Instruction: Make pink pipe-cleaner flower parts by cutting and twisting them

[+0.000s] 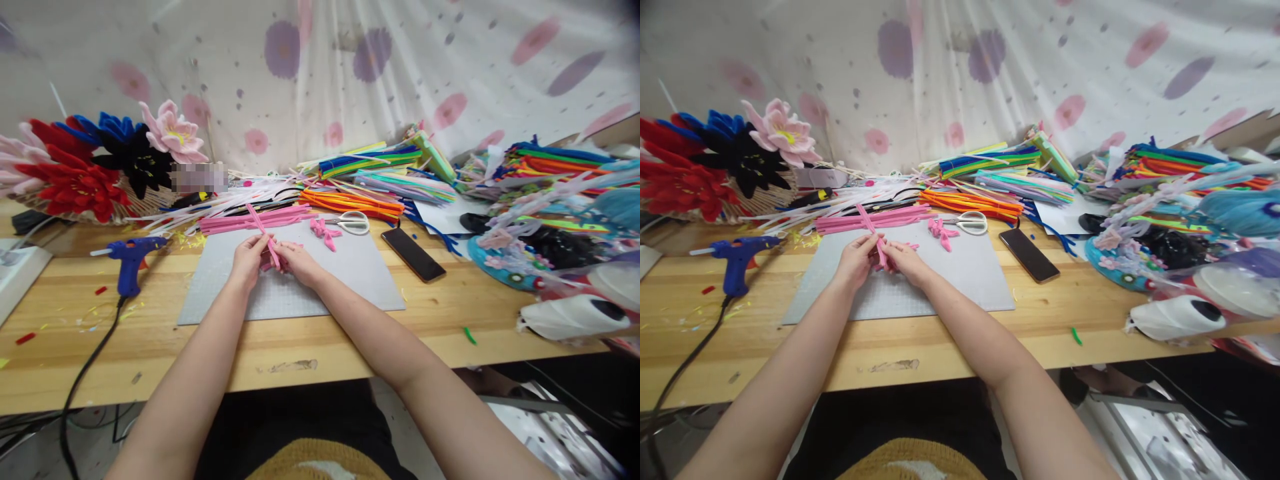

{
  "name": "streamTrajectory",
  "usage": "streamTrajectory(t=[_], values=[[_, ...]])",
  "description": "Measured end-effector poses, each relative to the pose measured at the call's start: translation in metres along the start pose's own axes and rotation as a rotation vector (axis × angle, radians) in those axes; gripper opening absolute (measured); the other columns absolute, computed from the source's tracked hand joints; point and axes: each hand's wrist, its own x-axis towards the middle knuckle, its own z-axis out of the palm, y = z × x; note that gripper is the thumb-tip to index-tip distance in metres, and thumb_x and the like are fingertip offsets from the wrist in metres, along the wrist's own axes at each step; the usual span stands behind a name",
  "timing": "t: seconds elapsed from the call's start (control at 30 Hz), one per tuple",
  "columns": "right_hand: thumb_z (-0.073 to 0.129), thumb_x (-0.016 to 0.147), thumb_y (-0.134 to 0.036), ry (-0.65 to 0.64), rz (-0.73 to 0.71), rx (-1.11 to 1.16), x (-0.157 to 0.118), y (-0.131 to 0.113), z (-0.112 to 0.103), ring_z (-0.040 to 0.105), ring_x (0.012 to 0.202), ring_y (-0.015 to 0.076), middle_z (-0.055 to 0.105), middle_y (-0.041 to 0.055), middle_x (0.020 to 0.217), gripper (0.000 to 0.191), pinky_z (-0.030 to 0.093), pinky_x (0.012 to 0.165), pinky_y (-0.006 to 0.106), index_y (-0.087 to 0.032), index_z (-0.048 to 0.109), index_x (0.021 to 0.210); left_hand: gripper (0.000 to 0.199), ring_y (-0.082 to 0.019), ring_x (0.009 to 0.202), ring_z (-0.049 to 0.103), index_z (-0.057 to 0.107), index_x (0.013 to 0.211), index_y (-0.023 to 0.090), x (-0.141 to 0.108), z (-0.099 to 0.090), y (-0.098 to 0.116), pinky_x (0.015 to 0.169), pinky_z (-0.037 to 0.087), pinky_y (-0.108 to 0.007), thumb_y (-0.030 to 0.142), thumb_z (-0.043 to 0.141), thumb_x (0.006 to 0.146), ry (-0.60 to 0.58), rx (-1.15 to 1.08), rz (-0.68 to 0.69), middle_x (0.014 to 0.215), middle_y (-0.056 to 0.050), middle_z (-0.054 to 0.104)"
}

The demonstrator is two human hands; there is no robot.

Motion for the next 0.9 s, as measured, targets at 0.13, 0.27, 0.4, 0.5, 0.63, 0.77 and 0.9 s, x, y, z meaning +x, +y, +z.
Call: streamTrajectory(t=[0.13,0.27,0.4,0.5,0.63,0.77,0.9], values=[[0.040,0.086,-0.035,-0.027,-0.013,-0.054,0.000,-0.002,-0.001,0.038,0.040,0.0050,0.049,-0.0038,0.047,0.033,0.026,0.042,0.019,-0.015,0.048,0.061,0.023,-0.009,0.040,0.052,0.067,0.072,0.011,0.002,-0.001,-0.004,0.031,0.029,-0.017,0.024,0.075,0.055,0.030,0.091,0.089,0.060,-0.002,0.064],[0.037,0.087,-0.030,-0.112,-0.038,-0.044,-0.001,-0.007,-0.003,0.041,0.041,0.0054,0.052,-0.0020,0.049,0.033,0.030,0.044,0.019,-0.014,0.050,0.061,0.017,-0.009,0.051,0.056,0.069,0.068,0.013,0.006,-0.002,-0.007,0.041,0.037,-0.016,0.019,0.075,0.053,0.148,0.146,0.214,0.061,-0.002,0.065],[0.042,0.085,-0.034,-0.114,-0.058,-0.003,-0.001,-0.004,-0.002,0.044,0.046,0.0066,0.055,-0.0013,0.057,0.028,0.034,0.046,0.020,-0.016,0.048,0.065,0.015,-0.008,0.050,0.055,0.066,0.064,0.012,0.007,-0.003,-0.005,0.046,0.039,-0.017,0.020,0.076,0.056,0.171,0.068,0.202,0.059,-0.001,0.063],[0.046,0.083,-0.036,-0.088,-0.084,-0.099,0.001,0.003,-0.002,0.043,0.049,0.0069,0.049,-0.0034,0.057,0.027,0.036,0.048,0.020,-0.017,0.046,0.064,0.020,-0.007,0.046,0.052,0.062,0.065,0.013,0.009,-0.006,0.000,0.044,0.039,-0.018,0.029,0.074,0.062,0.124,-0.053,0.065,0.056,0.001,0.059],[0.044,0.084,-0.032,-0.047,-0.200,-0.370,0.005,0.008,-0.001,0.044,0.056,0.0082,0.046,-0.0028,0.063,0.026,0.037,0.055,0.021,-0.017,0.046,0.064,0.018,-0.006,0.048,0.053,0.060,0.069,0.013,0.014,-0.012,0.006,0.049,0.043,-0.017,0.029,0.069,0.070,0.145,-0.175,-0.005,0.058,0.001,0.059],[0.042,0.086,-0.029,0.033,-0.393,-0.739,0.004,0.004,0.002,0.046,0.066,0.0099,0.051,-0.0005,0.067,0.028,0.034,0.063,0.022,-0.016,0.049,0.062,0.011,-0.006,0.052,0.055,0.059,0.070,0.014,0.020,-0.013,0.008,0.057,0.046,-0.018,0.021,0.064,0.077,0.152,-0.275,-0.008,0.058,0.002,0.058],[0.043,0.084,-0.026,0.046,-0.416,-1.058,-0.003,0.001,0.012,0.047,0.065,0.0117,0.059,0.0024,0.071,0.025,0.027,0.058,0.024,-0.016,0.055,0.063,0.021,-0.006,0.046,0.051,0.054,0.065,0.014,0.023,-0.008,0.011,0.055,0.048,-0.019,0.016,0.050,0.085,0.237,-0.379,-0.162,0.051,0.003,0.051]])
